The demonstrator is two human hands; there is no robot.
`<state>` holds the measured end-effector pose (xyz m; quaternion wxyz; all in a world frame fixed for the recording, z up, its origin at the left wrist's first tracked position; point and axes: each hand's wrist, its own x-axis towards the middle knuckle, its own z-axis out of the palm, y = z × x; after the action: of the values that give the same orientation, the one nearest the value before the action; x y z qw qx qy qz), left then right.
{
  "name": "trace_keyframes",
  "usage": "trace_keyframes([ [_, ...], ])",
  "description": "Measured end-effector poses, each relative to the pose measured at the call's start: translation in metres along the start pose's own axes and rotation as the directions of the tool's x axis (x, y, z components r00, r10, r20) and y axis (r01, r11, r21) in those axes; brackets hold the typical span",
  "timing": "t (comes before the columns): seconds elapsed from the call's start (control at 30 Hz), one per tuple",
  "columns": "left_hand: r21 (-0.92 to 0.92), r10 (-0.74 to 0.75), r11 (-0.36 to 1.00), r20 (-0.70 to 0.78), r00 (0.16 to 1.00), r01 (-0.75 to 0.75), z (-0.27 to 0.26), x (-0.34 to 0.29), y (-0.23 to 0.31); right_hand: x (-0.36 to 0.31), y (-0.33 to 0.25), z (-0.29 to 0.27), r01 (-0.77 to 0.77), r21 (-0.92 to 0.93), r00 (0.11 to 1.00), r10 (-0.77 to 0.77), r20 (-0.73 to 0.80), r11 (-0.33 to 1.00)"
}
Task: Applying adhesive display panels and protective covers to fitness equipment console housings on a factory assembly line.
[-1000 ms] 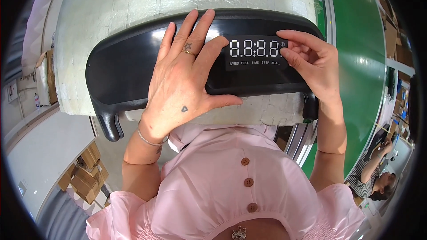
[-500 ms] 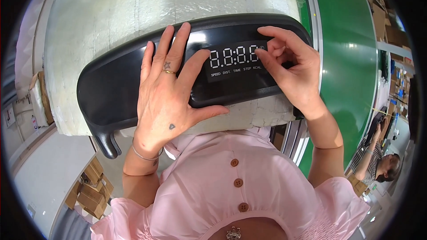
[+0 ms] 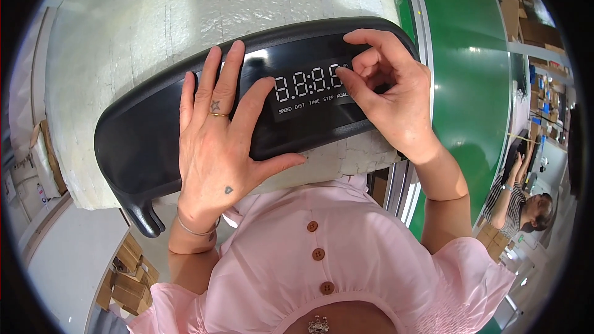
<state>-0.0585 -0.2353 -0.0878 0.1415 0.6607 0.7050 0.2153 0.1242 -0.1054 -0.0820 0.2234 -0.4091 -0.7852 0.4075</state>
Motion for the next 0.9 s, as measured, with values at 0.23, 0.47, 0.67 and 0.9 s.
trace_keyframes([
  [0.23, 0.026, 0.027, 0.999, -0.036, 0.999, -0.026, 0.001, -0.002, -0.001, 0.002, -0.012, -0.002, 0.022, -0.151, 1.000, -0.020, 0.016, 0.988],
  [0.47, 0.005, 0.036, 0.999, 0.002, 0.999, -0.036, 0.002, -0.008, 0.001, 0.015, 0.002, -0.027, 0.166, -0.580, 0.968, -0.245, -0.059, 0.797],
  [0.67, -0.036, 0.124, 0.991, -0.060, 0.991, -0.126, 0.000, -0.008, -0.002, 0.000, 0.006, -0.007, 0.289, -0.464, 0.957, -0.263, 0.121, 0.838],
  [0.9, -0.012, 0.321, 0.947, -0.019, 0.947, -0.321, -0.016, -0.009, -0.001, 0.055, -0.012, -0.012, 0.457, -0.338, 0.822, -0.245, 0.515, 0.823],
])
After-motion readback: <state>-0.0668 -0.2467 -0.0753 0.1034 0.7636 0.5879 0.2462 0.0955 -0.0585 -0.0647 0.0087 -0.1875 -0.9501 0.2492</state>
